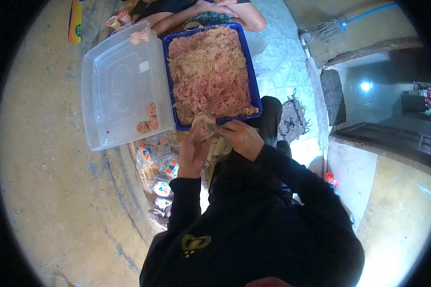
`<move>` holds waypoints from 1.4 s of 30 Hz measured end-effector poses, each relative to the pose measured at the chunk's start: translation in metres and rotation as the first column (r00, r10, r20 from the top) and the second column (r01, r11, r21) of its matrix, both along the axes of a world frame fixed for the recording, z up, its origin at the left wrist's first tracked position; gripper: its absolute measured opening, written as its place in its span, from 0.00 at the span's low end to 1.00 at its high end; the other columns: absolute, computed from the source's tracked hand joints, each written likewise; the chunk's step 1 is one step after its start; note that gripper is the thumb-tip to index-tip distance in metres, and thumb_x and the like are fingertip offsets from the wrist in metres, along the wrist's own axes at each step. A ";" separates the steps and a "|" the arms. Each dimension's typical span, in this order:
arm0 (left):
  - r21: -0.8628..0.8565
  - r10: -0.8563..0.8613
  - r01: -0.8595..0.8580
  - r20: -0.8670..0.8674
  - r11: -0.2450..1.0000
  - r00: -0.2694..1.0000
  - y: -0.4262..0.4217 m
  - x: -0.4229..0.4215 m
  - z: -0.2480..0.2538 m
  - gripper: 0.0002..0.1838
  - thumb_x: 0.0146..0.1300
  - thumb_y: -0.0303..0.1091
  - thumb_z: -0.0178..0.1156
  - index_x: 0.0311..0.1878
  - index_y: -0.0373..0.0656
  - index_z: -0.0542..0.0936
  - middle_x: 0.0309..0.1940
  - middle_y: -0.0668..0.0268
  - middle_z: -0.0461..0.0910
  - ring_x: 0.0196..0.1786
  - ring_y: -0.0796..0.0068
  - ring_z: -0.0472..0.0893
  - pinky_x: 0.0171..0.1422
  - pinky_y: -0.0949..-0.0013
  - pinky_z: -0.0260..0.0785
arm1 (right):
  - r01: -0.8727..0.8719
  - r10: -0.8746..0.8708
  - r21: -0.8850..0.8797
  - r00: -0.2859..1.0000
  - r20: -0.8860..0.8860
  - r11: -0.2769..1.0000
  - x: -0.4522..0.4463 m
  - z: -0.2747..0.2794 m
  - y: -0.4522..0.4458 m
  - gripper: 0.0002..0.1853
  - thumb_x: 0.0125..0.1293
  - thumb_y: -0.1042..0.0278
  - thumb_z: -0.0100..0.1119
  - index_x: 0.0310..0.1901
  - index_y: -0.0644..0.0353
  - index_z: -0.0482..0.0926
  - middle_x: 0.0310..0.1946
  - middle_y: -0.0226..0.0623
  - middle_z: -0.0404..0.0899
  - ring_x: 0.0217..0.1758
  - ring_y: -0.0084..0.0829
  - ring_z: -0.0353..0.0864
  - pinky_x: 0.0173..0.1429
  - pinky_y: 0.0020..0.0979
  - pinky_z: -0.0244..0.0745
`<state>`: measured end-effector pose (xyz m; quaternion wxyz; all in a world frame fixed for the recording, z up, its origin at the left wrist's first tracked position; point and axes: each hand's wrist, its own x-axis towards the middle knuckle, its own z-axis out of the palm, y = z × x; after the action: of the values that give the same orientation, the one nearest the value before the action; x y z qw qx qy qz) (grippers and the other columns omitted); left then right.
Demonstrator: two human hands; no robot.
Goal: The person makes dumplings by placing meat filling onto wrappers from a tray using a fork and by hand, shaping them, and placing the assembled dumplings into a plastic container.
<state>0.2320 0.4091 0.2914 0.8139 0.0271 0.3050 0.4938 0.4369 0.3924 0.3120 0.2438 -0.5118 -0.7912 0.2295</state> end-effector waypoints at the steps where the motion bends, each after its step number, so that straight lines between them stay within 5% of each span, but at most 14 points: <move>1: -0.027 0.003 -0.003 0.000 1.000 1.000 -0.006 -0.011 -0.005 0.18 0.79 0.32 0.55 0.66 0.34 0.75 0.61 0.57 0.81 0.65 0.63 0.80 0.73 0.62 0.74 | -0.074 0.075 -0.149 0.997 -0.003 0.986 0.003 0.006 0.007 0.27 0.60 0.75 0.60 0.64 0.53 0.81 0.44 0.44 0.80 0.49 0.49 0.82 0.53 0.47 0.80; 3: -0.023 0.074 -0.075 -0.028 0.997 0.997 -0.008 -0.035 -0.022 0.18 0.78 0.32 0.56 0.65 0.34 0.75 0.61 0.56 0.81 0.65 0.63 0.81 0.72 0.62 0.75 | -0.153 0.154 -0.285 0.988 -0.019 0.946 0.011 0.024 0.034 0.24 0.62 0.76 0.59 0.61 0.50 0.84 0.43 0.44 0.83 0.46 0.50 0.84 0.53 0.47 0.80; 5: -0.019 0.164 -0.165 -0.048 0.986 0.985 -0.011 -0.053 -0.019 0.18 0.78 0.31 0.57 0.65 0.33 0.75 0.60 0.56 0.81 0.64 0.63 0.81 0.71 0.63 0.76 | -0.063 0.123 -0.229 0.958 0.259 0.971 0.023 0.041 0.076 0.17 0.65 0.70 0.58 0.53 0.49 0.88 0.38 0.42 0.86 0.46 0.51 0.85 0.52 0.47 0.81; 11: -0.068 0.213 -0.230 -0.195 0.971 0.957 -0.013 -0.063 0.002 0.19 0.79 0.36 0.58 0.65 0.34 0.75 0.60 0.56 0.82 0.63 0.64 0.82 0.70 0.62 0.77 | -0.053 0.056 -0.021 0.834 0.550 0.998 0.008 -0.045 0.179 0.08 0.62 0.67 0.61 0.36 0.56 0.88 0.33 0.48 0.86 0.41 0.51 0.88 0.45 0.48 0.82; 13: -0.090 0.197 -0.225 -0.248 0.970 0.949 -0.019 -0.065 -0.001 0.20 0.79 0.38 0.58 0.66 0.35 0.75 0.59 0.57 0.83 0.63 0.65 0.82 0.70 0.62 0.77 | -0.216 0.136 0.080 0.819 0.557 0.973 -0.005 -0.056 0.173 0.07 0.61 0.66 0.62 0.34 0.57 0.87 0.31 0.50 0.86 0.40 0.48 0.89 0.44 0.48 0.82; 17: -0.046 0.170 -0.191 -0.290 0.981 0.942 -0.025 -0.055 -0.007 0.20 0.79 0.38 0.58 0.65 0.35 0.76 0.59 0.57 0.83 0.63 0.66 0.82 0.70 0.63 0.76 | -0.238 0.279 -0.148 0.754 0.595 0.960 0.002 -0.045 0.163 0.05 0.61 0.70 0.61 0.32 0.57 0.85 0.36 0.44 0.87 0.44 0.49 0.88 0.47 0.48 0.83; 23: -0.028 0.140 -0.157 -0.328 0.987 0.934 -0.007 -0.027 -0.007 0.19 0.78 0.38 0.60 0.63 0.35 0.77 0.58 0.59 0.83 0.63 0.67 0.82 0.69 0.64 0.76 | -0.273 0.311 -0.161 0.898 0.311 0.948 0.049 -0.038 0.144 0.10 0.60 0.68 0.64 0.41 0.56 0.90 0.36 0.45 0.88 0.40 0.53 0.87 0.47 0.51 0.82; 25: -0.025 0.160 -0.178 -0.323 0.984 0.933 -0.003 -0.018 -0.009 0.19 0.77 0.38 0.60 0.63 0.35 0.77 0.58 0.59 0.83 0.63 0.68 0.82 0.69 0.64 0.76 | -0.225 0.222 -0.211 0.974 -0.039 0.951 0.067 -0.026 0.134 0.13 0.64 0.65 0.66 0.49 0.54 0.90 0.35 0.45 0.89 0.38 0.51 0.88 0.46 0.48 0.82; 29: -0.082 0.181 -0.219 -0.325 0.972 0.928 0.002 0.007 -0.015 0.18 0.77 0.38 0.61 0.61 0.37 0.78 0.56 0.61 0.83 0.60 0.69 0.83 0.67 0.65 0.77 | -0.034 -0.011 -0.328 0.991 -0.133 0.944 0.069 0.027 0.086 0.14 0.67 0.63 0.67 0.51 0.54 0.89 0.36 0.46 0.89 0.37 0.50 0.88 0.45 0.43 0.82; 31: -0.072 0.212 -0.245 -0.308 0.967 0.928 0.005 0.019 -0.012 0.16 0.77 0.39 0.61 0.59 0.38 0.79 0.54 0.62 0.84 0.58 0.70 0.84 0.65 0.66 0.78 | -0.003 -0.084 -0.350 0.969 -0.232 0.937 0.066 0.035 0.072 0.15 0.66 0.72 0.68 0.54 0.62 0.88 0.31 0.48 0.88 0.32 0.33 0.90 0.42 0.34 0.82; 33: -0.129 0.222 -0.265 -0.276 0.956 0.935 0.009 0.024 -0.007 0.15 0.78 0.39 0.61 0.58 0.38 0.80 0.54 0.62 0.84 0.57 0.71 0.84 0.65 0.66 0.78 | 0.033 -0.068 -0.245 0.988 -0.138 0.969 0.061 0.029 0.079 0.15 0.67 0.68 0.67 0.53 0.62 0.88 0.32 0.46 0.89 0.32 0.39 0.90 0.41 0.39 0.83; 35: -0.096 0.211 -0.242 -0.255 0.965 0.943 0.004 0.020 -0.013 0.15 0.78 0.38 0.60 0.58 0.38 0.80 0.54 0.62 0.84 0.57 0.71 0.84 0.65 0.66 0.78 | 0.081 -0.066 -0.066 0.976 0.206 0.994 0.053 0.005 0.100 0.14 0.65 0.64 0.65 0.49 0.62 0.89 0.31 0.44 0.88 0.34 0.46 0.89 0.42 0.46 0.83; 38: -0.055 0.196 -0.215 -0.243 0.975 0.950 -0.008 0.007 0.007 0.17 0.79 0.39 0.58 0.61 0.37 0.78 0.57 0.61 0.83 0.60 0.70 0.83 0.67 0.66 0.77 | 0.084 0.060 -0.273 0.874 0.481 0.958 0.020 -0.010 0.132 0.08 0.57 0.69 0.69 0.38 0.59 0.89 0.36 0.46 0.87 0.45 0.49 0.88 0.47 0.49 0.84; 42: 0.000 0.303 -0.318 -0.305 0.948 0.903 -0.028 -0.017 0.003 0.17 0.80 0.40 0.56 0.61 0.38 0.79 0.58 0.60 0.83 0.60 0.69 0.83 0.66 0.65 0.78 | -0.051 0.097 -0.121 0.905 0.414 0.991 -0.005 -0.054 0.124 0.07 0.56 0.68 0.69 0.36 0.59 0.89 0.36 0.44 0.87 0.44 0.48 0.89 0.46 0.50 0.83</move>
<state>0.2146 0.3807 0.2940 0.6694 0.0328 0.4379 0.5992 0.4322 0.5169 0.2579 0.0320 -0.5309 -0.8305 0.1656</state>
